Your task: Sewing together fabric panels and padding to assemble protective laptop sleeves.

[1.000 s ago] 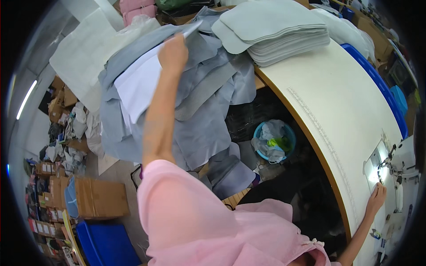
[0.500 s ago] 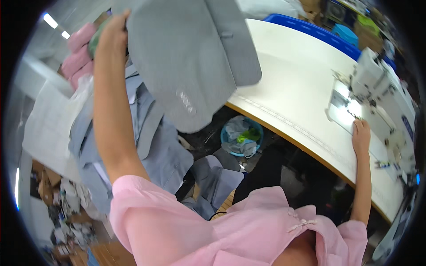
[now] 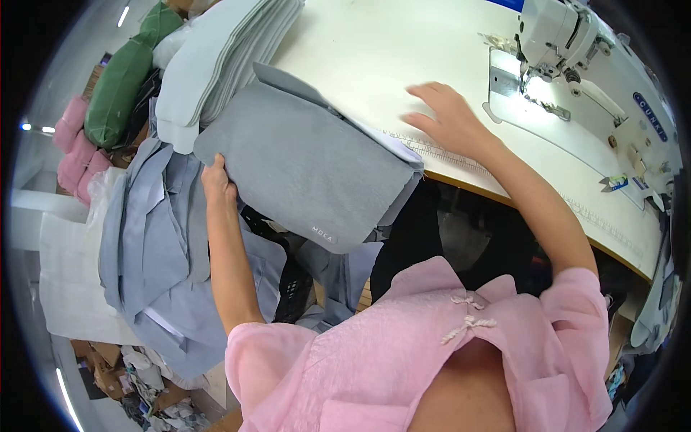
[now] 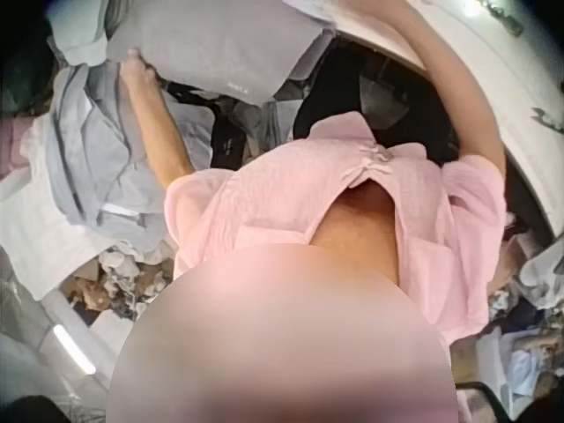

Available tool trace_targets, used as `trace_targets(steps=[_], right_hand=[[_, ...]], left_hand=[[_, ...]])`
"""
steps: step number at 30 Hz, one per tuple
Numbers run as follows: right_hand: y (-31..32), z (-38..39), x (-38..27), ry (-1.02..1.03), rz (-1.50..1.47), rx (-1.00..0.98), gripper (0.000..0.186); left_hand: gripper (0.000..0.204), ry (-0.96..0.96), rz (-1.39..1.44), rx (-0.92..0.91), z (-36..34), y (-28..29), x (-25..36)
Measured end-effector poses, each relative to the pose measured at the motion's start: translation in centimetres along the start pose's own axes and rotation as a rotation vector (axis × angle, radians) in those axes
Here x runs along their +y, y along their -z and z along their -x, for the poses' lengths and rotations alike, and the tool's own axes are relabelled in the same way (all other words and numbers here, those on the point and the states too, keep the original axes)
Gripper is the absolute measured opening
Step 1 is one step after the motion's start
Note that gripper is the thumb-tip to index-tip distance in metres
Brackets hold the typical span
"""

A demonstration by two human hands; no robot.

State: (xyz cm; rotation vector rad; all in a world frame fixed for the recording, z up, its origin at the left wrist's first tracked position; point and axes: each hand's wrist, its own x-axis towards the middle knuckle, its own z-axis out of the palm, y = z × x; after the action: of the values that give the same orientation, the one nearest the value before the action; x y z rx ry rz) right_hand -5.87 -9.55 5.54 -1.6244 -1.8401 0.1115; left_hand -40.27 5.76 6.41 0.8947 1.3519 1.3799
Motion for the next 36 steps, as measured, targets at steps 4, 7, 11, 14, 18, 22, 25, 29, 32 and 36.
trace_targets(steps=[4,7,11,14,18,22,25,29,32,36], right_hand=[[-2.7,-2.7,-3.8,-0.165,-0.388,-0.196,0.085],[-2.4,2.0,-6.9,0.2,-0.017,-0.029,0.072],[-3.9,2.8,-4.4,0.144,0.029,0.134,0.032],[-2.1,0.8,-1.9,-0.114,-0.28,0.149,0.01],[0.8,0.7,0.4,-0.099,-0.314,0.129,0.015],[3.0,0.7,-2.1,-0.072,-0.436,0.152,0.016],[5.0,1.9,-0.6,-0.268,-0.605,0.013,0.029],[6.2,4.8,1.5,-0.159,-1.217,0.033,0.044],[6.3,6.6,1.5,-0.252,-1.368,-0.12,0.052],[5.4,7.5,1.6,-0.232,-1.475,-0.013,0.05]], left_hand=[[0.035,-0.066,0.027,-0.041,-0.3,1.8,-1.0],[0.031,-0.062,-0.001,0.027,1.1,0.6,-0.9],[0.035,-0.067,0.0,0.014,0.9,1.1,-1.0],[0.051,-0.743,-0.843,0.094,1.3,1.6,-1.4],[0.064,-1.502,-1.101,-0.196,7.6,-7.2,1.3],[0.037,-1.581,-0.962,-0.636,9.3,-13.6,2.4],[0.022,-1.222,-0.844,-0.772,10.0,-14.4,1.4],[0.024,-1.201,-0.582,-0.827,9.8,-13.7,3.2],[0.028,-1.172,-0.494,-0.832,9.7,-14.3,4.7],[0.033,-1.208,-0.467,-0.893,9.7,-15.3,6.0]])
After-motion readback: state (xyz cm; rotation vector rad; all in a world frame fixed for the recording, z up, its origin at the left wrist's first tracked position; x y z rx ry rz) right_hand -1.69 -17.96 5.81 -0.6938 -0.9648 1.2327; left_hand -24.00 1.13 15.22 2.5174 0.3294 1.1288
